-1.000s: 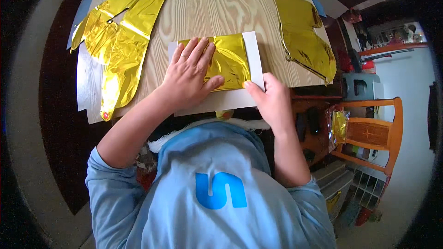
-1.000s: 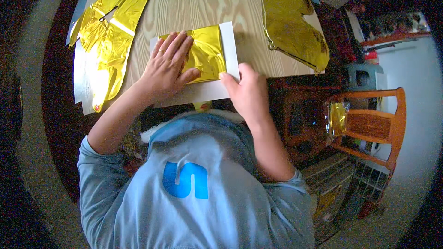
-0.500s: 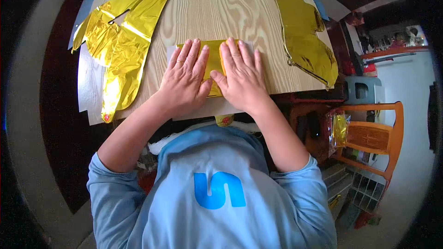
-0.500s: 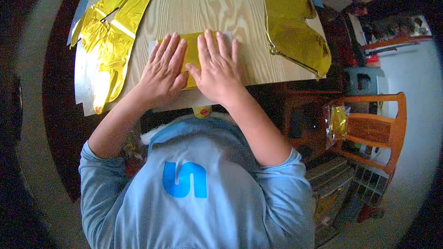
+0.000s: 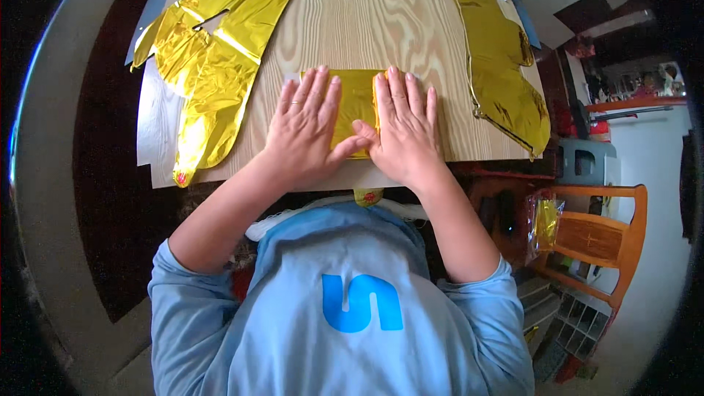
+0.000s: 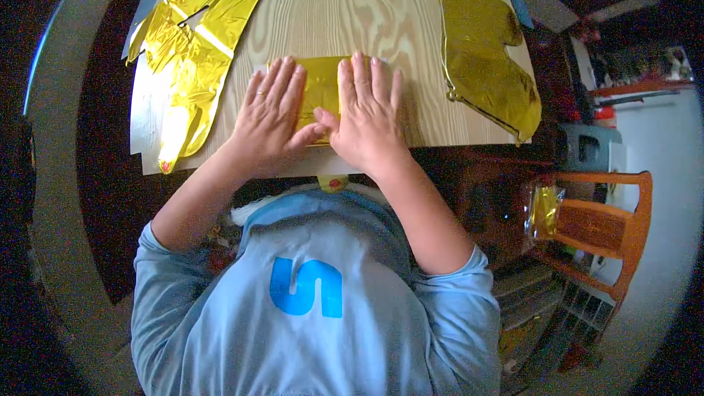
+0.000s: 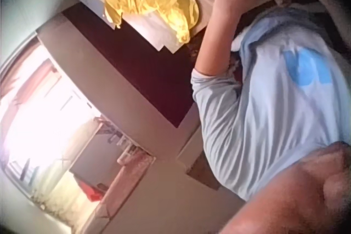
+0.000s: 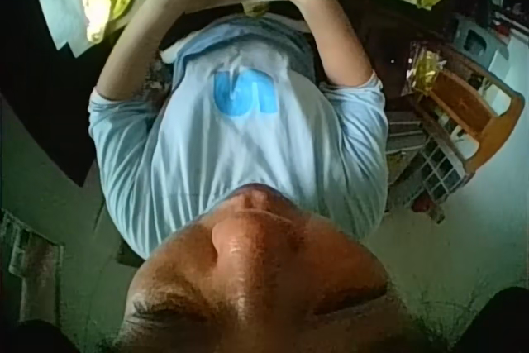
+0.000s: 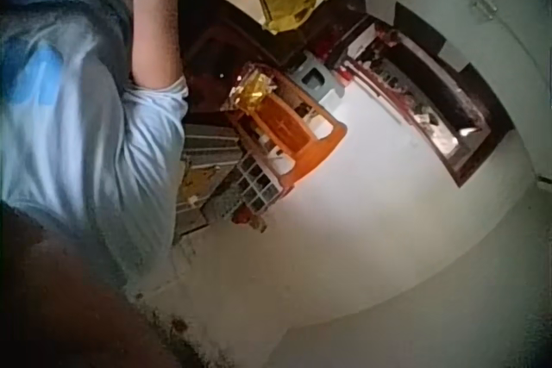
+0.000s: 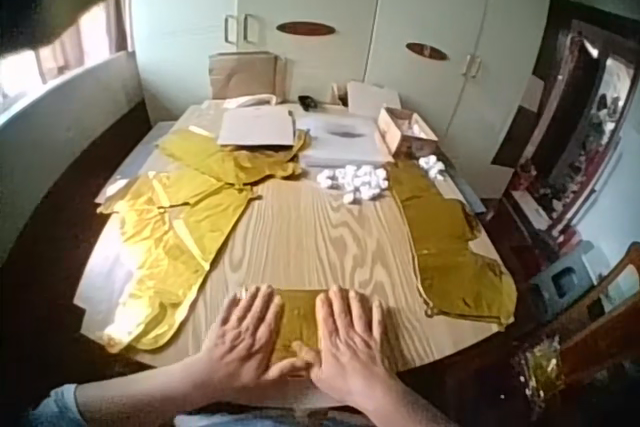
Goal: Folding gold foil sheets and placing them onto cardboard backings for assembly.
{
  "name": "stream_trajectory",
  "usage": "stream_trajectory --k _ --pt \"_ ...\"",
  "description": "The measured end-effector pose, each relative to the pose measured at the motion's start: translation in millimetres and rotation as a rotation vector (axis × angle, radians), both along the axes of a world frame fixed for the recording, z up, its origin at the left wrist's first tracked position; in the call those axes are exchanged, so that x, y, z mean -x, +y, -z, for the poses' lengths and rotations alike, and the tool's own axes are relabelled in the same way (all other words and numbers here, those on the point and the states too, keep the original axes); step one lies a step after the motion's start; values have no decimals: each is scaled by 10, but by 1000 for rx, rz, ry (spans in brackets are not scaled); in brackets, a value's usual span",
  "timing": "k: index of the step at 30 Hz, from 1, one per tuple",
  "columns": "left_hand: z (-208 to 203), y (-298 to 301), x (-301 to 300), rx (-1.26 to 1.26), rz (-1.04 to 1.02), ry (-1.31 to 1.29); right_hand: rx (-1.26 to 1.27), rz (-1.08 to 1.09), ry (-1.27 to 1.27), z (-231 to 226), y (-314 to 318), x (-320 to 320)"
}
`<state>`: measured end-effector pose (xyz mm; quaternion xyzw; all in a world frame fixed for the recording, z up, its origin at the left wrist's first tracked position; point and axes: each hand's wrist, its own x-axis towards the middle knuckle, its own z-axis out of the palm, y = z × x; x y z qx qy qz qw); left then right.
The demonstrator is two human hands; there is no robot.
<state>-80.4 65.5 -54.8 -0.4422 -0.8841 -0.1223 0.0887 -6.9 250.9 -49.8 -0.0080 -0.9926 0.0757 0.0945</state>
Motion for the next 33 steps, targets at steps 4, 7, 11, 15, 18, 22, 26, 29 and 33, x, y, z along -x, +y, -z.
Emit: stream_trajectory --k 4,7,11,15,18,22,26,29,33 --pt "-39 -233 110 64 7 -40 17 4 4 -12 -26 16" --pt "-102 -255 148 82 26 -65 38 2 15 9 -18 24" --pt "-239 -182 167 87 10 -100 219 11 172 -83 37 -31" --pt "-289 -109 134 80 -13 -58 486 238 300 -383 207 -526" --pt "-288 -55 137 57 -18 -28 576 439 -46 -437 302 -970" --pt "-361 58 121 53 -51 -56 1571 506 -303 -29 326 -1129" --pt "-306 74 69 39 -69 -17 2012 566 -215 -46 89 -972" --pt "-263 40 53 60 -84 18 2049 513 -256 0 105 -990" --pt "-344 28 57 125 -87 -39 1905 411 -289 -161 155 -1011"
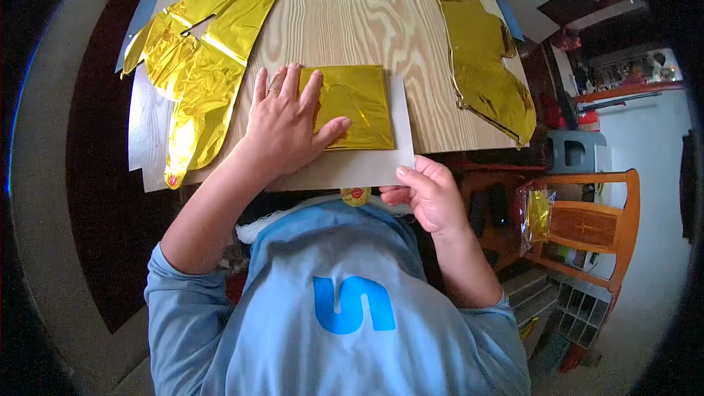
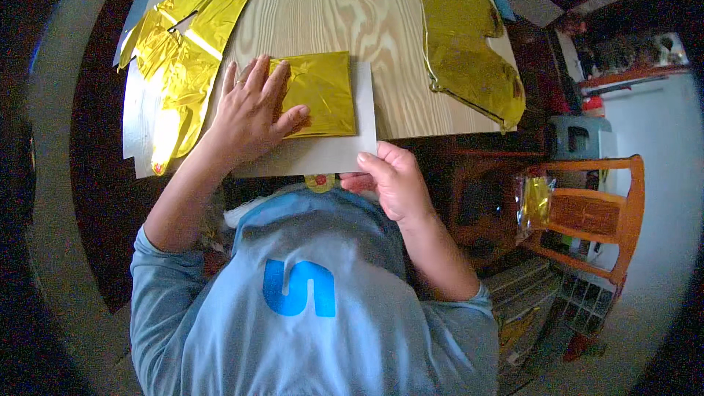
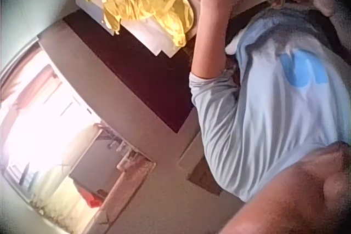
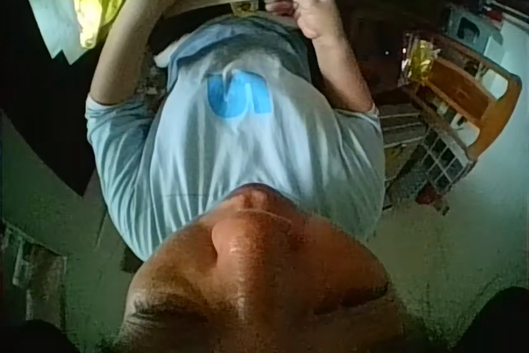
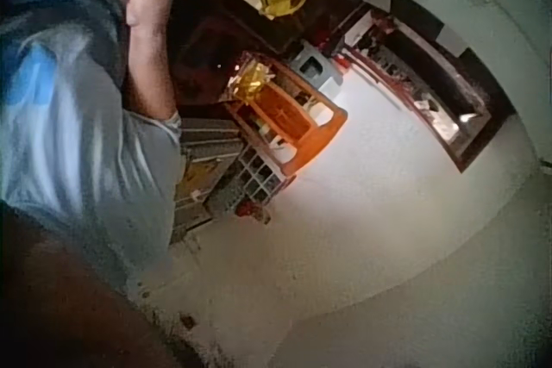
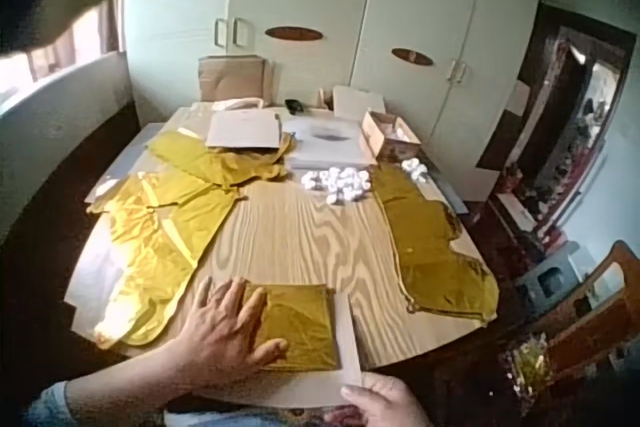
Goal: Folding gold foil sheets and placing them onto cardboard backings for assembly.
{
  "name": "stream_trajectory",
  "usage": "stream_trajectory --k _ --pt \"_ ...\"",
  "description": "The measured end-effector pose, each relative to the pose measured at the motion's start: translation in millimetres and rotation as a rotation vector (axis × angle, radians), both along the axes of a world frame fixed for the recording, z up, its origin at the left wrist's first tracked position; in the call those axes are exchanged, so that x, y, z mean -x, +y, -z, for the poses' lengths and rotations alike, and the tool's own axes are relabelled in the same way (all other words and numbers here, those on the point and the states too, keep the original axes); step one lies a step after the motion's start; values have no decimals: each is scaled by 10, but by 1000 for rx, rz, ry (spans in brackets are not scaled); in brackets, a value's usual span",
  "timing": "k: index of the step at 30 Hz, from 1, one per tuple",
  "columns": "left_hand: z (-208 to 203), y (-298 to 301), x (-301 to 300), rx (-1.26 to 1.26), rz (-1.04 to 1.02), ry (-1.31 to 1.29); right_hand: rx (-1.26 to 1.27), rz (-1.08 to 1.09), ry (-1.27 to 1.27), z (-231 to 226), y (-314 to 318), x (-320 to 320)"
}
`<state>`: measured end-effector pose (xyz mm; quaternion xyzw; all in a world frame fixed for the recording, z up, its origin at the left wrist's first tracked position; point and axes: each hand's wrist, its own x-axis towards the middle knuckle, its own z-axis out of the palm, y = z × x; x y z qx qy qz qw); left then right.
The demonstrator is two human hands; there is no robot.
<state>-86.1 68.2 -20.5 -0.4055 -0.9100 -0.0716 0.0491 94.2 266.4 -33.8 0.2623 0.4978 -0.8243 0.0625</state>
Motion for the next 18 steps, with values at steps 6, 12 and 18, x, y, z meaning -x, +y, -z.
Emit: stream_trajectory --k 6,12,18 --pt "27 -15 -12 13 -4 -36 -143 -68 -104 -305 357 -179" --pt "273 -90 -41 -109 -4 -30 -831 -101 -97 -1070 1408 -763" --pt "257 -101 -54 -126 2 -35 -934 406 207 -1024 1562 138"
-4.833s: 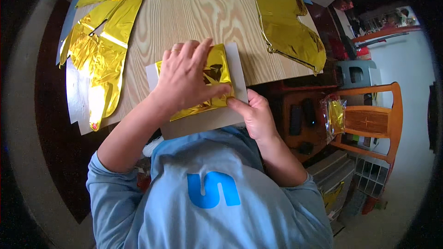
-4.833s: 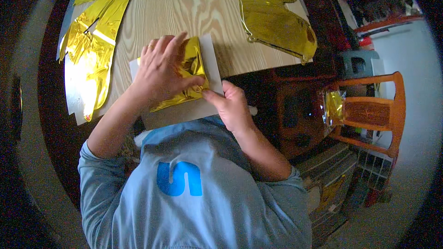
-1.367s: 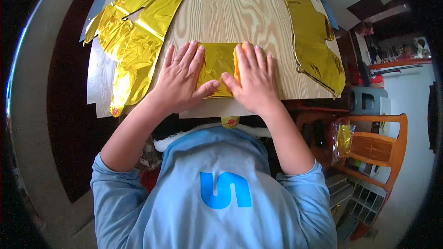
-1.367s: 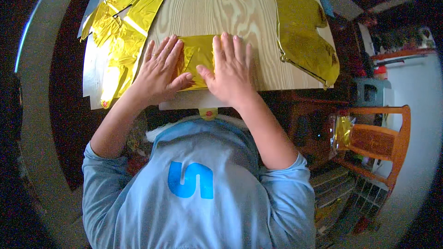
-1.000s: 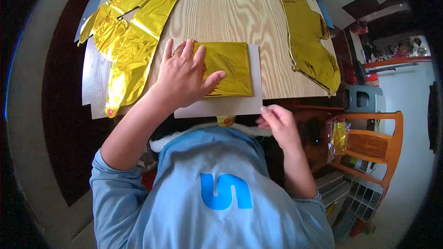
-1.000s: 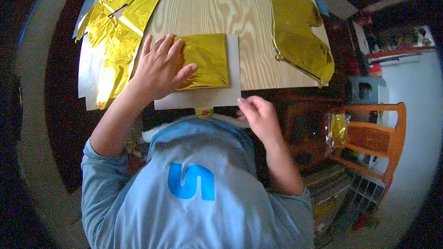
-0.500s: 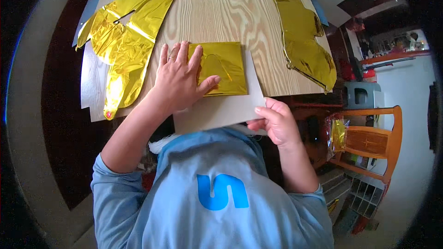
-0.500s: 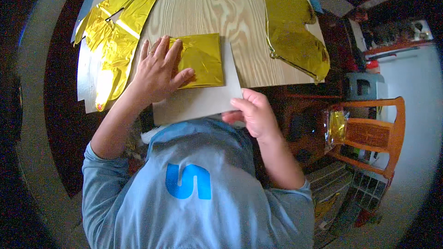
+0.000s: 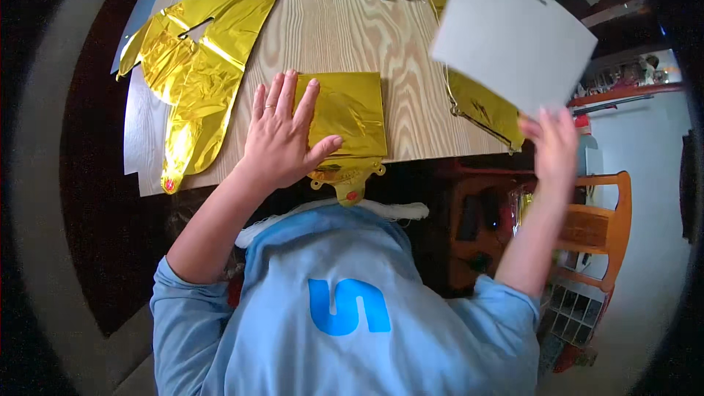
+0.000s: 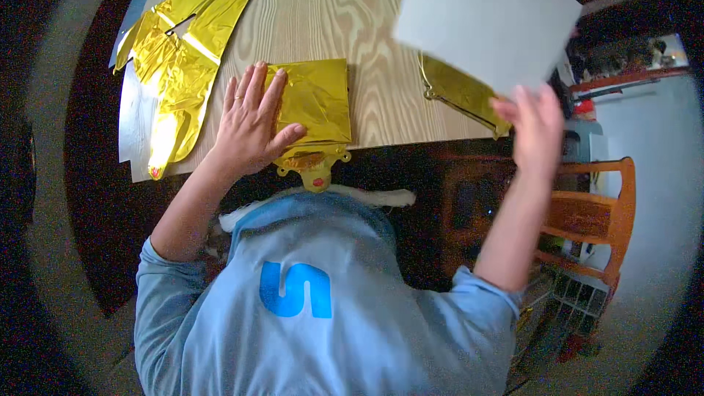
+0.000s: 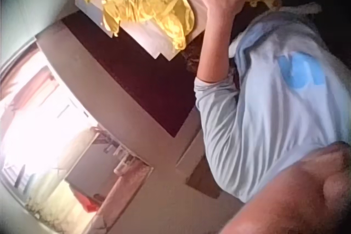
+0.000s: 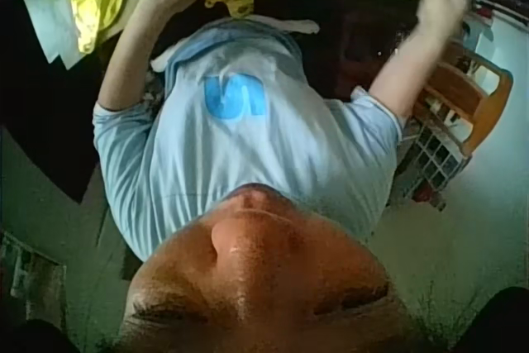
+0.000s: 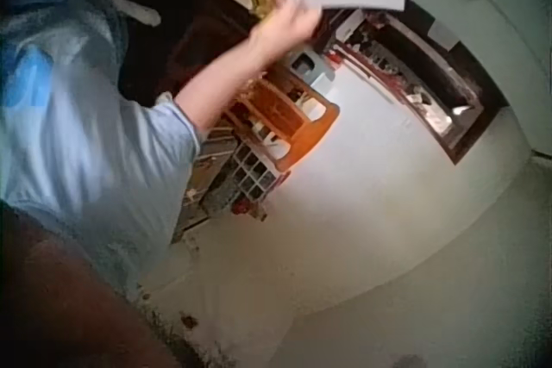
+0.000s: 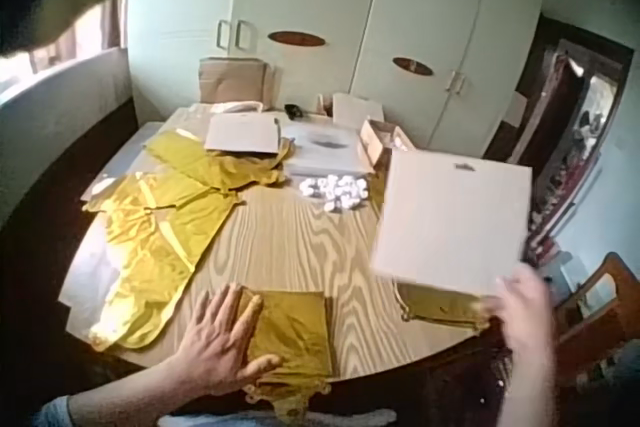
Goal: Folding gold foil sheets and placing them onto cardboard backings for assembly.
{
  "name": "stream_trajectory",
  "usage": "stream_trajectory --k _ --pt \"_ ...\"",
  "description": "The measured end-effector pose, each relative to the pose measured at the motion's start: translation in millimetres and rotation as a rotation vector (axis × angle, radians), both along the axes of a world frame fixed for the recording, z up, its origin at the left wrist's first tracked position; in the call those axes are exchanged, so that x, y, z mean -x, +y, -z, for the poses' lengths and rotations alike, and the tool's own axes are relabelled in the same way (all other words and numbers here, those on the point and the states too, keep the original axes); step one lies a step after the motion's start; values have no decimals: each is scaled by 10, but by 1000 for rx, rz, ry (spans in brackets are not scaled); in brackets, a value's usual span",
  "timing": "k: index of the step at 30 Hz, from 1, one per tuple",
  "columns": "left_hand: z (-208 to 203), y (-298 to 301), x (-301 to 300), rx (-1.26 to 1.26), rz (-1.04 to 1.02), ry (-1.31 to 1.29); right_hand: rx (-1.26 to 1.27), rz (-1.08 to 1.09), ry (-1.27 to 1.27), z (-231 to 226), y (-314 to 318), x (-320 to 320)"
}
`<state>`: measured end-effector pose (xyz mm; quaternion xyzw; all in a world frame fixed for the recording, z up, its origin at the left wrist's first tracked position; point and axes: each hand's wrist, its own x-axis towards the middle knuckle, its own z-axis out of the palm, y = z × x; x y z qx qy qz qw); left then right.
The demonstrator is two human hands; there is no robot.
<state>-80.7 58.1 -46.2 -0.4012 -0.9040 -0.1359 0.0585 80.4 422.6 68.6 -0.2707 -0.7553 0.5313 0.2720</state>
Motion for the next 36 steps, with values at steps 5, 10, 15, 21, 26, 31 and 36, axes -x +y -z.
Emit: stream_trajectory --k 5,10,15,21,26,31,36 --pt "23 21 18 -7 4 30 -233 -223 -433 704 -359 1042" --pt "51 -15 3 -22 -22 62 -164 -821 -823 637 -787 1263" --pt "38 13 80 -15 -35 45 -329 -1105 -893 584 -785 1288" --pt "44 11 109 -3 -74 -50 -963 -531 -478 393 -1129 1291" --pt "-4 -21 185 -166 -71 -183 -1342 -747 -56 985 -1183 1536" --pt "-59 -32 207 -146 -27 -179 -1057 -841 -69 1198 -985 1861" --pt "-84 -105 266 -217 128 -233 -1115 -747 -105 1160 -1040 1582"
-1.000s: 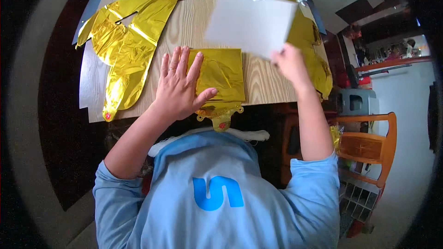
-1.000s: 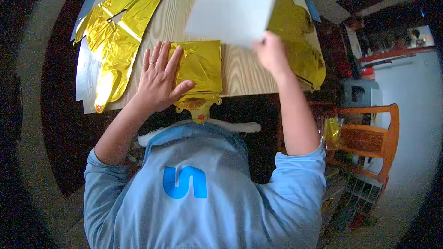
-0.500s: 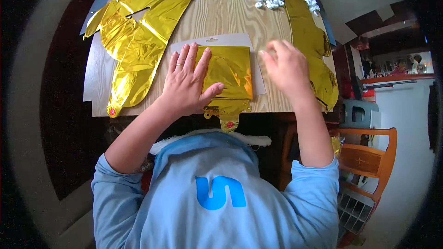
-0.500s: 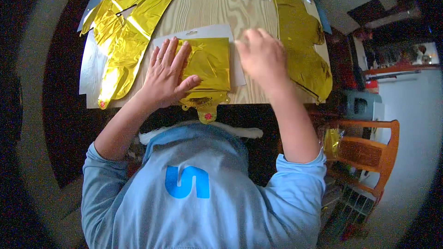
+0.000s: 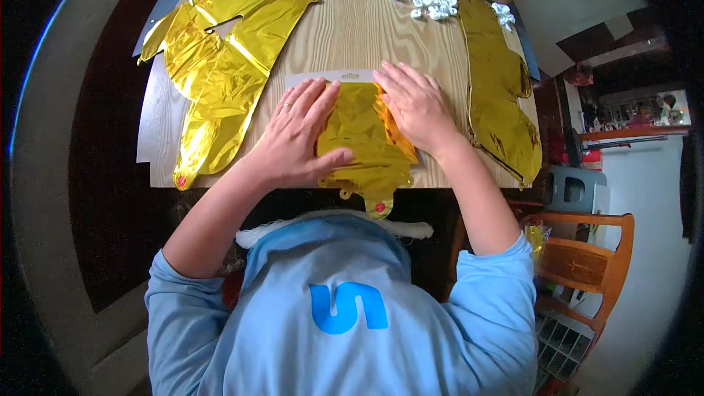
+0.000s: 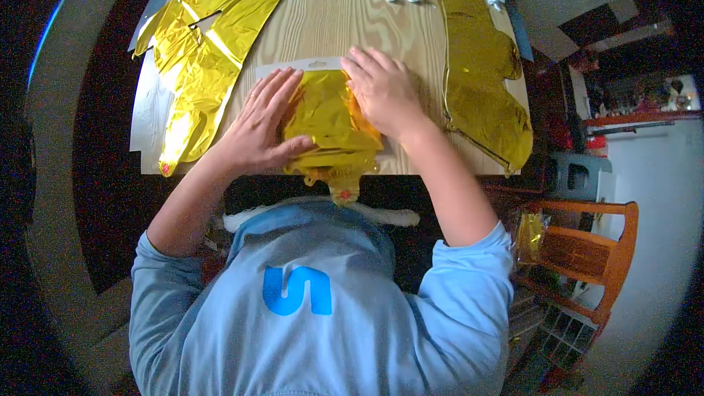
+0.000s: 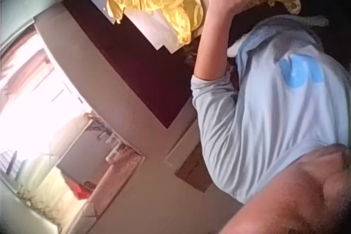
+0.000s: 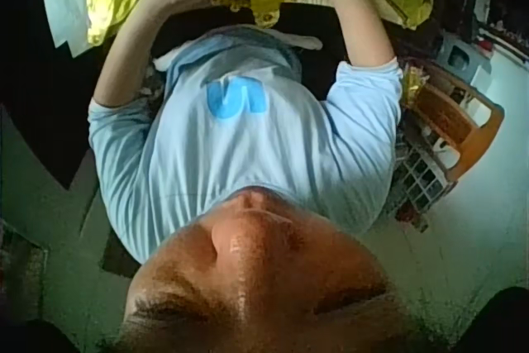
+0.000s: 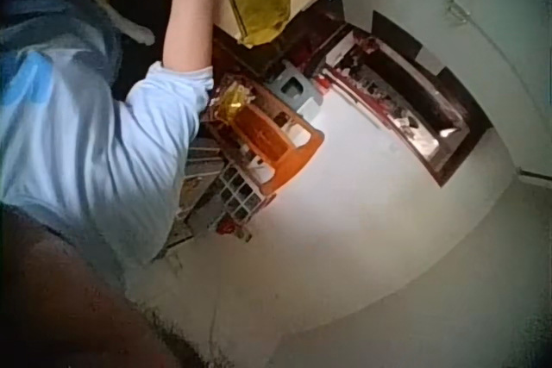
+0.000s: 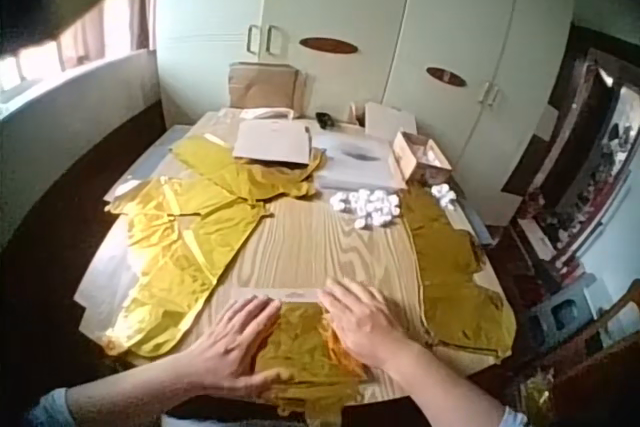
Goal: Folding gold foil sheets and placing them onto cardboard backings for assembly.
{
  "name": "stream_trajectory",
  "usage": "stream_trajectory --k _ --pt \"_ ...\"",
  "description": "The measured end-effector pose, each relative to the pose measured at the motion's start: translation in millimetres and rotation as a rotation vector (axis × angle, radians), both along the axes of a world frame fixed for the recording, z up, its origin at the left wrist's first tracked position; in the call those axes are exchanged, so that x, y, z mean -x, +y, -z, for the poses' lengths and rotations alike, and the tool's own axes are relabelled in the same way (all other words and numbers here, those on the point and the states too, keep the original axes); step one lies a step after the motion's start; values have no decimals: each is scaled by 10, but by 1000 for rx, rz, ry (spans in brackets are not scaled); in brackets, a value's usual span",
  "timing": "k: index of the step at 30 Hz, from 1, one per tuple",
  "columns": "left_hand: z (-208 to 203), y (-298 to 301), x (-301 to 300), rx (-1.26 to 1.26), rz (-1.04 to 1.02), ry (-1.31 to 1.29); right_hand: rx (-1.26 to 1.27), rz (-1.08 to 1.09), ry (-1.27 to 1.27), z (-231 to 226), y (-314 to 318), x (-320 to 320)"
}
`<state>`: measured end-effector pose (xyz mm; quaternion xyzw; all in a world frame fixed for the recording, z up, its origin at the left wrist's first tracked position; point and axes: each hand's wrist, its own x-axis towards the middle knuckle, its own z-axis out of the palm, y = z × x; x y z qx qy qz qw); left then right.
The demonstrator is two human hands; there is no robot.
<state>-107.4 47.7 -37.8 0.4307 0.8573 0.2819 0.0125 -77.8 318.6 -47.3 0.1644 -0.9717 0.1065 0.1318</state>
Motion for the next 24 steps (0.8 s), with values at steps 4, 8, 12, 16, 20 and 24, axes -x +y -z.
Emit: stream_trajectory --k 4,8,12,16,20,24 --pt "-119 -47 -19 -23 141 109 -18 36 52 6 19 -134" --pt "-228 -37 -24 -38 322 301 -45 57 25 -51 -7 -141" --pt "-222 30 -115 20 376 458 10 44 32 -23 1 -146" --pt "-217 65 -108 43 405 504 -19 55 0 -50 9 -146" --pt "-169 72 36 -75 402 440 -20 65 -1 -38 9 -150" --pt "-174 14 92 -65 335 255 151 52 14 -101 106 -32"
